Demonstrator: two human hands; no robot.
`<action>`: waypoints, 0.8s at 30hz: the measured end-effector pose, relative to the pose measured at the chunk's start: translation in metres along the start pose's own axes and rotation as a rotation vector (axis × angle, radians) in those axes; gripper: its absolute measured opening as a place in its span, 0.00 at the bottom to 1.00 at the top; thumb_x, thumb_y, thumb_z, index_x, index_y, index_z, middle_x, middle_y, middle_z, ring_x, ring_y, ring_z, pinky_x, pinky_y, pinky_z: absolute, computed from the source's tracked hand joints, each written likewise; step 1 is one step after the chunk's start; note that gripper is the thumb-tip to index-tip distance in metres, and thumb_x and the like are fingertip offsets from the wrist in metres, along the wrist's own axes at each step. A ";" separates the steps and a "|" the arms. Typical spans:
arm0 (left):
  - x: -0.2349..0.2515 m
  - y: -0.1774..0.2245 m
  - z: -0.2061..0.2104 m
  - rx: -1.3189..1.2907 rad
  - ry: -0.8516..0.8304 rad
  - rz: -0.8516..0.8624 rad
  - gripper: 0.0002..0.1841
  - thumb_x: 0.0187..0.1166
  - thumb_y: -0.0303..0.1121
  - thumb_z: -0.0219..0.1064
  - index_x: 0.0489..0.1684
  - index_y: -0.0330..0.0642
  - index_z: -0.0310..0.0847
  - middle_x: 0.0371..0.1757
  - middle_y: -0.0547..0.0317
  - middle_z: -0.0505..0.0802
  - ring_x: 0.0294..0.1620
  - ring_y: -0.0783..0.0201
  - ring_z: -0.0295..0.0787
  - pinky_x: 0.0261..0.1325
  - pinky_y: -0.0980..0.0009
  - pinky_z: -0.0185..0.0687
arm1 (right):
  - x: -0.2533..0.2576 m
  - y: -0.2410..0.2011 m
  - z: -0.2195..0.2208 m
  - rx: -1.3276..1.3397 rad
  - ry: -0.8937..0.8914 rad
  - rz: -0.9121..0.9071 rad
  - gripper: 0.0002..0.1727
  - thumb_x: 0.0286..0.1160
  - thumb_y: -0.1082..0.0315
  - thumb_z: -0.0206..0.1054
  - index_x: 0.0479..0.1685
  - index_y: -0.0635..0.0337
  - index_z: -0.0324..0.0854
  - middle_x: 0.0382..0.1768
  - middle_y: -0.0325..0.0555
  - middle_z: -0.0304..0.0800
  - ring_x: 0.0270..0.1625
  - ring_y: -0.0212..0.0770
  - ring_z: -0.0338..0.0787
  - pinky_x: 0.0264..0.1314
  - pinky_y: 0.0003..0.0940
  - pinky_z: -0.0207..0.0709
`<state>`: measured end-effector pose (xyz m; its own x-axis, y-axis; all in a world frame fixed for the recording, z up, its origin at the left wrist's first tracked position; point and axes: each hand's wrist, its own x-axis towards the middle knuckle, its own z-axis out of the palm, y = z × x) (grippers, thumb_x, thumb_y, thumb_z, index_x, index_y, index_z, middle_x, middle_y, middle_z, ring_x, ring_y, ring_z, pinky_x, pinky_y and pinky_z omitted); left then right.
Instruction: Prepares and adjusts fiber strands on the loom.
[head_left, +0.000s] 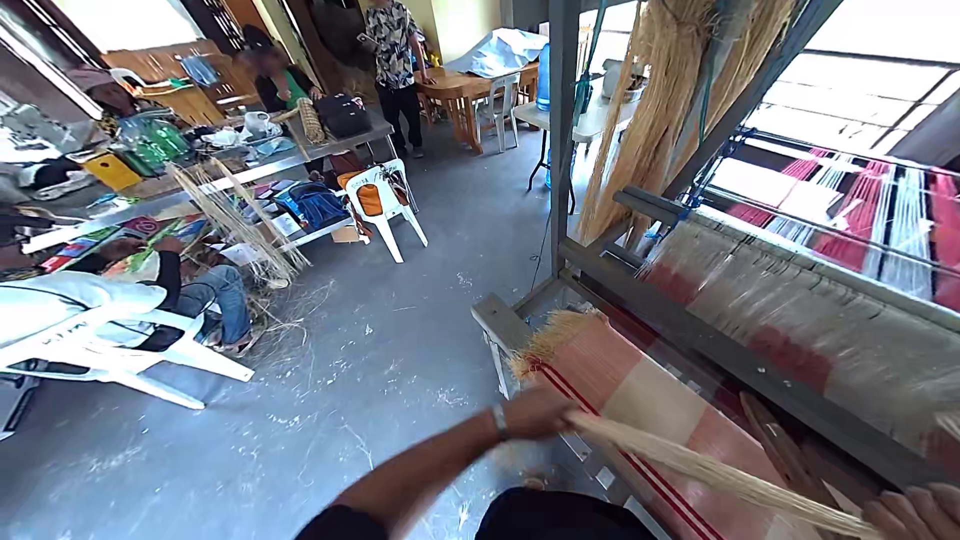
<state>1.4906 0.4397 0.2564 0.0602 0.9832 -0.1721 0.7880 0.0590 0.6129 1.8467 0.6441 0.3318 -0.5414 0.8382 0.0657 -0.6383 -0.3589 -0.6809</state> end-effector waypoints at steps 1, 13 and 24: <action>-0.012 -0.006 -0.030 0.135 0.025 -0.098 0.16 0.85 0.34 0.63 0.66 0.38 0.84 0.54 0.37 0.93 0.59 0.39 0.91 0.63 0.37 0.82 | -0.006 0.002 -0.010 0.017 -0.031 0.030 0.24 0.94 0.53 0.50 0.29 0.48 0.86 0.17 0.28 0.79 0.18 0.24 0.76 0.27 0.19 0.76; 0.074 -0.084 -0.066 0.519 0.343 -0.106 0.13 0.86 0.39 0.63 0.51 0.41 0.87 0.39 0.45 0.93 0.49 0.43 0.92 0.63 0.44 0.82 | -0.053 0.067 -0.093 -0.201 0.325 0.172 0.19 0.93 0.55 0.52 0.45 0.48 0.90 0.45 0.36 0.95 0.24 0.22 0.83 0.23 0.15 0.76; 0.134 -0.109 0.111 0.308 0.620 -0.521 0.29 0.70 0.37 0.68 0.72 0.34 0.77 0.88 0.38 0.68 0.92 0.37 0.55 0.92 0.38 0.43 | -0.098 0.075 -0.185 -0.329 0.749 0.261 0.15 0.94 0.63 0.49 0.56 0.59 0.82 0.29 0.37 0.90 0.23 0.26 0.87 0.27 0.19 0.84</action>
<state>1.4805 0.5459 0.0812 -0.6289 0.7660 0.1335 0.7586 0.5668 0.3213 1.9530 0.6113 0.1393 -0.0707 0.8371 -0.5425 -0.2895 -0.5377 -0.7919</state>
